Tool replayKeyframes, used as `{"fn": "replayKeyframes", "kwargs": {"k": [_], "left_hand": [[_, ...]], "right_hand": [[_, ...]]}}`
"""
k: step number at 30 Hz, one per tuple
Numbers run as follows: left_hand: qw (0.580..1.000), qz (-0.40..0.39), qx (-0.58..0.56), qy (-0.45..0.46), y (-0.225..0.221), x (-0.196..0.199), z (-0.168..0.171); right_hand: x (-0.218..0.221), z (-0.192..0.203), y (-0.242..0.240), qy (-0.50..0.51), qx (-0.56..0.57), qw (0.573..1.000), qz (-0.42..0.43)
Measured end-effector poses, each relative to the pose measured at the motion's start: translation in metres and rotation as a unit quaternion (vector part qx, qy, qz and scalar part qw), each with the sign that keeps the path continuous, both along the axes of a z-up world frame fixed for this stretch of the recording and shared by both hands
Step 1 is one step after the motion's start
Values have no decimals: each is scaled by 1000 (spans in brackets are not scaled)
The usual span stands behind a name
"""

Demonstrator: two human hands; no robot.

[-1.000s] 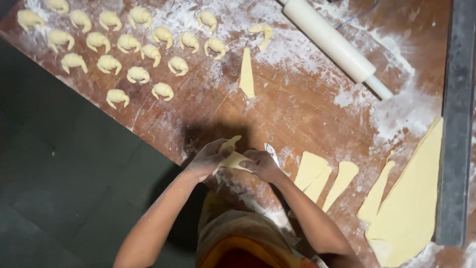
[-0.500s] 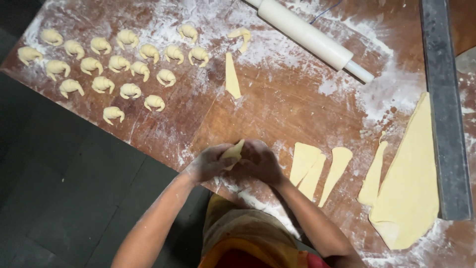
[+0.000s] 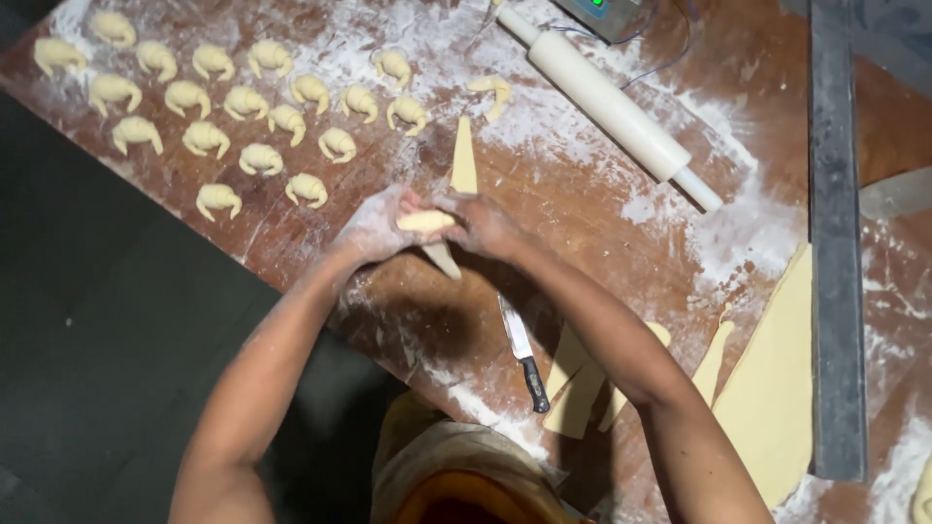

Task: Rolling and shaping croissant dough on a floured table.

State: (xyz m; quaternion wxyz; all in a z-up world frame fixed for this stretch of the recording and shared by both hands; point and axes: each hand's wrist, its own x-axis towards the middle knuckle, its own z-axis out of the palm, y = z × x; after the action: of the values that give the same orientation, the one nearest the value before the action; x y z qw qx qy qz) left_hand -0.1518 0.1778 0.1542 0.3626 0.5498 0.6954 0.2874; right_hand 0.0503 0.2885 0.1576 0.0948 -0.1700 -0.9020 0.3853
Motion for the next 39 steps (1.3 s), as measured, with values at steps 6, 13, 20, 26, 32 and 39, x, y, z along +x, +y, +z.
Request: {"fn": "replayKeyframes", "kwargs": {"k": [6, 13, 20, 26, 32, 39], "left_hand": [[967, 10, 184, -176, -22, 11, -46], [946, 21, 304, -111, -108, 85, -183], [954, 119, 267, 68, -159, 136, -160], [935, 70, 185, 295, -177, 157, -154], [956, 79, 125, 252, -148, 143, -148], [954, -3, 65, 293, -157, 146, -156]], "right_hand": [[6, -14, -8, 38, 76, 996, -3], [74, -137, -105, -29, 15, 996, -78], [95, -138, -148, -70, 86, 982, -152], [104, -155, -166, -118, 186, 975, -44], [85, -154, -134, -155, 212, 964, -41], [102, -155, -140, -193, 203, 960, 22]]}}
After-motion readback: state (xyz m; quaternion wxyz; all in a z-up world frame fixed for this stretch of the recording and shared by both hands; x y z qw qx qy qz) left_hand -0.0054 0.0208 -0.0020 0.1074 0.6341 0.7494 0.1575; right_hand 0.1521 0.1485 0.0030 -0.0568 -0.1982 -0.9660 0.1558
